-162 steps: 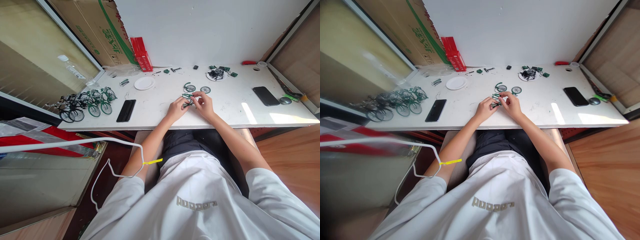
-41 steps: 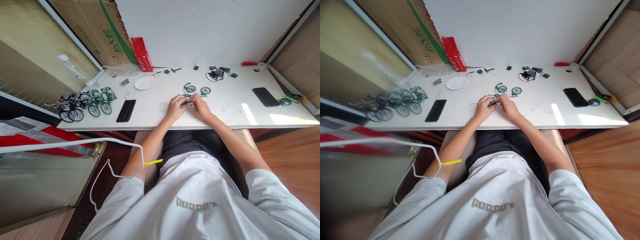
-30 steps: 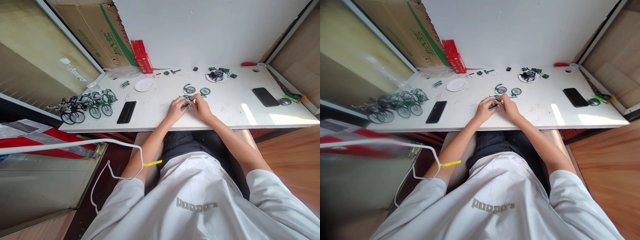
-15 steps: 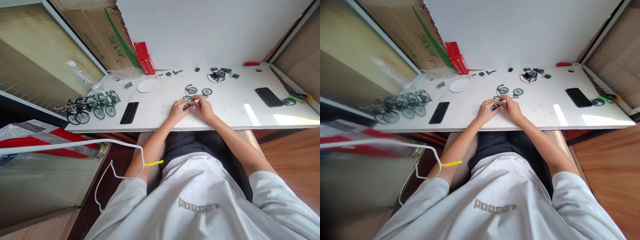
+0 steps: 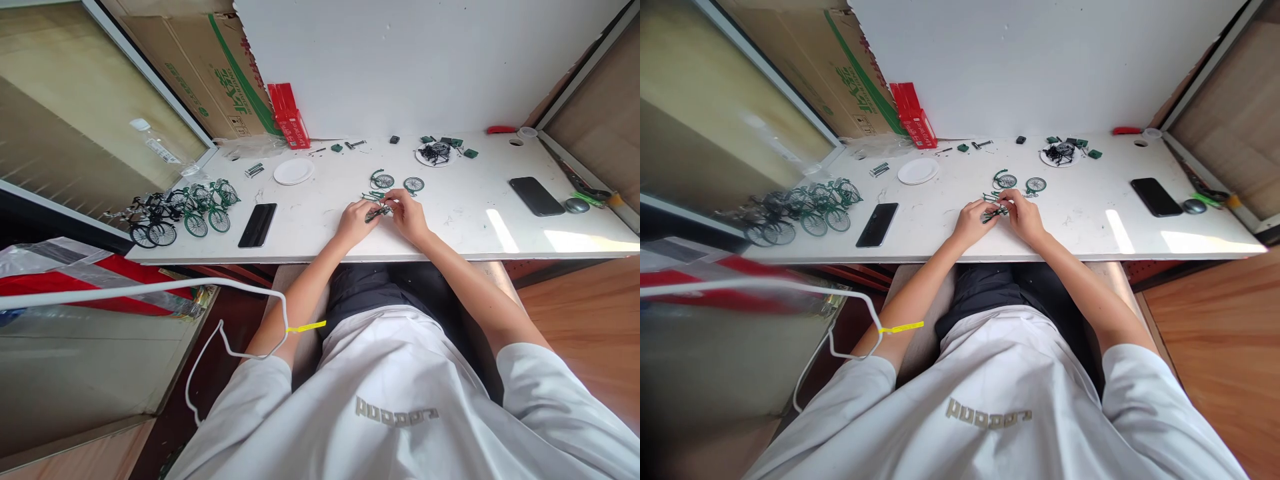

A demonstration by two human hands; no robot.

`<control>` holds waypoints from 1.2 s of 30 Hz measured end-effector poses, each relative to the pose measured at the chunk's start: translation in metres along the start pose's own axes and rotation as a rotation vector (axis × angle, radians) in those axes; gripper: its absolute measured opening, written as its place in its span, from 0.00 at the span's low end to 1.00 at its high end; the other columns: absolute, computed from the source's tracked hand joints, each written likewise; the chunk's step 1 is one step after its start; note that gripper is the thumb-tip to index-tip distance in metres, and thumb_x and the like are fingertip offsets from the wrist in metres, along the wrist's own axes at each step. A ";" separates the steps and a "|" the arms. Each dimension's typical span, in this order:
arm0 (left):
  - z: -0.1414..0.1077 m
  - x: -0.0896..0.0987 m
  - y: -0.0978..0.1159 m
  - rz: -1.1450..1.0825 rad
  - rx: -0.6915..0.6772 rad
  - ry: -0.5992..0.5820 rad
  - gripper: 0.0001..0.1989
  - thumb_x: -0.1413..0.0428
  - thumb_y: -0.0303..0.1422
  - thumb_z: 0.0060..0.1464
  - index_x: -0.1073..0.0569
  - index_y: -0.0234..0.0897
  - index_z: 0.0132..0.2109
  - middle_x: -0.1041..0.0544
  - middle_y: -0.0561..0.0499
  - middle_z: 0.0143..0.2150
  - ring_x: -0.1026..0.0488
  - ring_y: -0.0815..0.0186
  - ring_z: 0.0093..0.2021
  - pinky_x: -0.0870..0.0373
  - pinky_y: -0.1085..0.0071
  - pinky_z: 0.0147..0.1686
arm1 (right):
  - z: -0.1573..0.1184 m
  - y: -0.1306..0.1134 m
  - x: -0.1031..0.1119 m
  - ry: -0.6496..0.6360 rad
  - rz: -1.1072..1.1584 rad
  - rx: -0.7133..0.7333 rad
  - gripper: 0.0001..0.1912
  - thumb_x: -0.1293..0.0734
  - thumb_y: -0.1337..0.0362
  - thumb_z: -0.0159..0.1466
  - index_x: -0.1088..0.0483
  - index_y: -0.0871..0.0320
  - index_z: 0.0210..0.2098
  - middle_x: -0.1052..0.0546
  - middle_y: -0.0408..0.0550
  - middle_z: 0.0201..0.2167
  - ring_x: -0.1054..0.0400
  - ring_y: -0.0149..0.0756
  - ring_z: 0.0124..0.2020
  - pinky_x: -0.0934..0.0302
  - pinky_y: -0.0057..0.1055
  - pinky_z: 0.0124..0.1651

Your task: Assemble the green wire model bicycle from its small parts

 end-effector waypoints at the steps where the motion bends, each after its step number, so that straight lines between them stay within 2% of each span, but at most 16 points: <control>1: 0.000 0.000 0.000 -0.005 0.000 0.003 0.09 0.32 0.26 0.65 0.17 0.39 0.51 0.13 0.46 0.48 0.14 0.56 0.50 0.20 0.60 0.56 | 0.000 0.000 0.000 0.000 -0.003 -0.007 0.16 0.42 0.52 0.82 0.27 0.51 0.56 0.14 0.53 0.50 0.21 0.39 0.37 0.28 0.36 0.42; 4: -0.001 0.000 -0.001 -0.048 -0.007 0.020 0.10 0.33 0.25 0.65 0.17 0.39 0.52 0.13 0.46 0.49 0.13 0.57 0.50 0.18 0.62 0.55 | 0.000 0.002 -0.001 0.008 -0.003 -0.029 0.17 0.41 0.50 0.82 0.27 0.51 0.57 0.14 0.53 0.49 0.20 0.41 0.38 0.27 0.37 0.43; 8: -0.003 -0.002 -0.003 -0.103 0.006 0.043 0.16 0.33 0.24 0.65 0.20 0.39 0.58 0.13 0.47 0.50 0.13 0.59 0.49 0.17 0.63 0.56 | 0.001 0.004 -0.002 0.023 0.016 -0.048 0.18 0.41 0.48 0.81 0.27 0.51 0.58 0.15 0.54 0.49 0.17 0.45 0.44 0.26 0.39 0.45; 12: -0.003 -0.003 -0.005 -0.116 0.003 0.053 0.17 0.33 0.24 0.65 0.20 0.39 0.58 0.12 0.47 0.50 0.12 0.59 0.50 0.16 0.63 0.56 | 0.002 0.004 -0.002 0.013 0.025 -0.059 0.19 0.41 0.47 0.82 0.28 0.51 0.58 0.15 0.55 0.49 0.17 0.46 0.46 0.25 0.40 0.46; 16: -0.003 -0.002 -0.004 -0.111 0.028 0.033 0.17 0.34 0.25 0.65 0.21 0.41 0.58 0.12 0.47 0.51 0.12 0.59 0.51 0.16 0.63 0.56 | 0.001 0.005 -0.002 -0.006 0.005 -0.071 0.21 0.41 0.46 0.82 0.28 0.52 0.59 0.15 0.55 0.47 0.20 0.43 0.40 0.26 0.39 0.47; 21: -0.003 -0.001 -0.002 -0.112 0.041 0.021 0.19 0.33 0.25 0.65 0.22 0.42 0.60 0.12 0.47 0.51 0.12 0.59 0.52 0.16 0.63 0.57 | 0.001 0.006 -0.002 0.000 -0.008 -0.066 0.21 0.40 0.45 0.81 0.28 0.52 0.60 0.14 0.54 0.47 0.27 0.38 0.29 0.28 0.38 0.42; 24: -0.003 0.000 -0.002 -0.109 0.065 0.011 0.21 0.32 0.25 0.64 0.23 0.42 0.61 0.11 0.48 0.49 0.12 0.59 0.52 0.16 0.62 0.57 | 0.001 0.004 -0.002 -0.005 -0.009 -0.071 0.21 0.39 0.44 0.81 0.28 0.52 0.60 0.13 0.54 0.46 0.31 0.36 0.25 0.28 0.38 0.40; 26: -0.003 0.000 -0.002 -0.111 0.077 0.004 0.22 0.32 0.25 0.64 0.24 0.43 0.62 0.11 0.48 0.49 0.12 0.59 0.52 0.16 0.62 0.57 | 0.001 0.002 -0.001 -0.007 -0.006 -0.069 0.22 0.40 0.44 0.81 0.27 0.52 0.59 0.13 0.54 0.46 0.27 0.37 0.28 0.27 0.38 0.42; 29: -0.003 0.000 -0.002 -0.120 0.090 -0.004 0.23 0.32 0.25 0.64 0.25 0.43 0.63 0.11 0.48 0.49 0.12 0.59 0.52 0.16 0.63 0.57 | 0.002 0.000 0.000 -0.004 -0.004 -0.047 0.23 0.41 0.43 0.82 0.25 0.53 0.58 0.13 0.56 0.49 0.20 0.42 0.37 0.25 0.39 0.46; 33: -0.004 0.000 -0.002 -0.128 0.112 -0.013 0.27 0.32 0.25 0.64 0.27 0.45 0.66 0.12 0.50 0.49 0.12 0.60 0.53 0.17 0.64 0.58 | 0.004 0.000 -0.001 0.014 -0.005 0.022 0.27 0.46 0.44 0.84 0.21 0.53 0.57 0.13 0.57 0.52 0.16 0.45 0.46 0.24 0.39 0.50; 36: -0.004 0.000 -0.002 -0.121 0.115 -0.016 0.27 0.31 0.24 0.63 0.27 0.45 0.65 0.12 0.50 0.49 0.12 0.59 0.52 0.17 0.64 0.57 | 0.005 0.000 -0.001 0.048 -0.025 0.059 0.28 0.45 0.44 0.84 0.19 0.53 0.58 0.12 0.58 0.52 0.16 0.45 0.47 0.24 0.40 0.49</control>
Point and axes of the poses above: each hand's wrist, its own z-axis towards the middle knuckle, its own x-axis out of the back of the hand, y = z × x, the point moved 1 cm from there along z, towards the middle knuckle
